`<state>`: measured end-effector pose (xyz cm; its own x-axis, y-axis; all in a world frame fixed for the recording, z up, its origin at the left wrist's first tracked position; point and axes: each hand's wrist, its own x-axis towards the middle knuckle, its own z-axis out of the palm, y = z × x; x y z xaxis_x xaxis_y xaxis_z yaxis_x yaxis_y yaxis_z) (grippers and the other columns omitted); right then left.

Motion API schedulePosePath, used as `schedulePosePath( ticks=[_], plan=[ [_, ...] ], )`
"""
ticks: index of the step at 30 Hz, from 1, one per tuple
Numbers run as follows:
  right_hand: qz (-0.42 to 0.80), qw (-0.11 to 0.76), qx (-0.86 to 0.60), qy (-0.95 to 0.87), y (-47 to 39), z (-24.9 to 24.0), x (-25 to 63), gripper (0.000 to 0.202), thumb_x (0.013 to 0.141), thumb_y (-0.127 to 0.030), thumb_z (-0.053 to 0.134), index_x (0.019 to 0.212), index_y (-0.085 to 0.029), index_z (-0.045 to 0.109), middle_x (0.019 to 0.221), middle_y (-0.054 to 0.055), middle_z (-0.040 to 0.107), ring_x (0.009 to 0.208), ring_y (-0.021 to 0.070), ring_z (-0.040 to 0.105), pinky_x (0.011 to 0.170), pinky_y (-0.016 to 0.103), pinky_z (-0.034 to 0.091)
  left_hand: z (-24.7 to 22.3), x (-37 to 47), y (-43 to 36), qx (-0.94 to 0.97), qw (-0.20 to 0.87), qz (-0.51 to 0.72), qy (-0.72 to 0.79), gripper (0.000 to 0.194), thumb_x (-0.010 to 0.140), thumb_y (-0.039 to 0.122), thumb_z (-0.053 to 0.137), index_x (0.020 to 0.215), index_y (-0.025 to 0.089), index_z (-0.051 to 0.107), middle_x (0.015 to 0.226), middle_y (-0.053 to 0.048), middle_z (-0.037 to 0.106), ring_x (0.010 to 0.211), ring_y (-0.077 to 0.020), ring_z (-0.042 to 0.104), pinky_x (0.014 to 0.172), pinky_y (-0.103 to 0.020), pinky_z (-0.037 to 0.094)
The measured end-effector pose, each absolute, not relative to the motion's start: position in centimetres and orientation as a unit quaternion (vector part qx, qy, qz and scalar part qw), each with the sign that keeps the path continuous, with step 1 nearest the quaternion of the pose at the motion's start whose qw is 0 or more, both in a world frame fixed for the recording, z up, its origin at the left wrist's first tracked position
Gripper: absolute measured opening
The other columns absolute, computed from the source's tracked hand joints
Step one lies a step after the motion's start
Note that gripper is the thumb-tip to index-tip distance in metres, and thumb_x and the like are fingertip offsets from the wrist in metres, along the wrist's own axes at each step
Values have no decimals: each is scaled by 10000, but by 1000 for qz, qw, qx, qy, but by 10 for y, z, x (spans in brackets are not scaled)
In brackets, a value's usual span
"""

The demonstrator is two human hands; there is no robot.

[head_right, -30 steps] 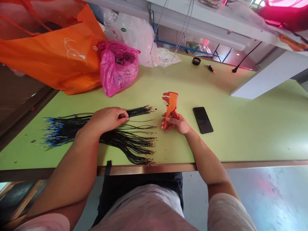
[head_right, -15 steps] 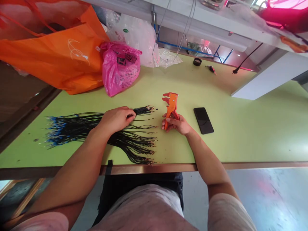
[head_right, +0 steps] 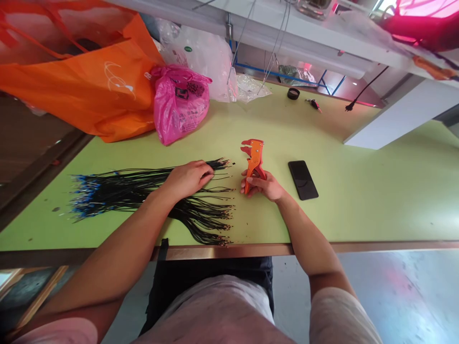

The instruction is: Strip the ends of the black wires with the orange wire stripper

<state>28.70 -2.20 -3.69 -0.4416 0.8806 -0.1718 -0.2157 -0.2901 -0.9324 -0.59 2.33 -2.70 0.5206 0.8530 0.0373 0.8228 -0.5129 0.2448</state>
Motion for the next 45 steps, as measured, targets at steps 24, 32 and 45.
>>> schedulePosePath(
  ticks=[24, 32, 45],
  plan=[
    [669, 328, -387, -543, -32, -27, 281, 381, 870, -374, 812, 1128, -149, 646, 903, 74, 748, 773, 200, 746, 526, 241, 515, -24, -9, 19, 802, 230, 279, 475, 299, 1020, 418, 470, 1118, 202, 653, 1050, -86, 751, 921, -233, 697, 847, -350, 527],
    [686, 269, -357, -574, -34, -23, 282, 372, 909, -388, 769, 1140, -127, 640, 902, 92, 753, 763, 185, 732, 516, 220, 470, -20, 0, 13, 770, 315, 364, 419, 386, 998, 512, 556, 1050, 165, 718, 799, -27, 708, 623, -133, 570, 621, -255, 460],
    [729, 249, -302, -562, -42, -22, 271, 411, 921, -382, 790, 1197, -118, 638, 926, 101, 756, 784, 198, 758, 479, 202, 455, -21, 3, 10, 749, 334, 416, 393, 324, 968, 473, 623, 931, 163, 711, 694, 10, 608, 549, -97, 447, 526, -230, 362]
  ],
)
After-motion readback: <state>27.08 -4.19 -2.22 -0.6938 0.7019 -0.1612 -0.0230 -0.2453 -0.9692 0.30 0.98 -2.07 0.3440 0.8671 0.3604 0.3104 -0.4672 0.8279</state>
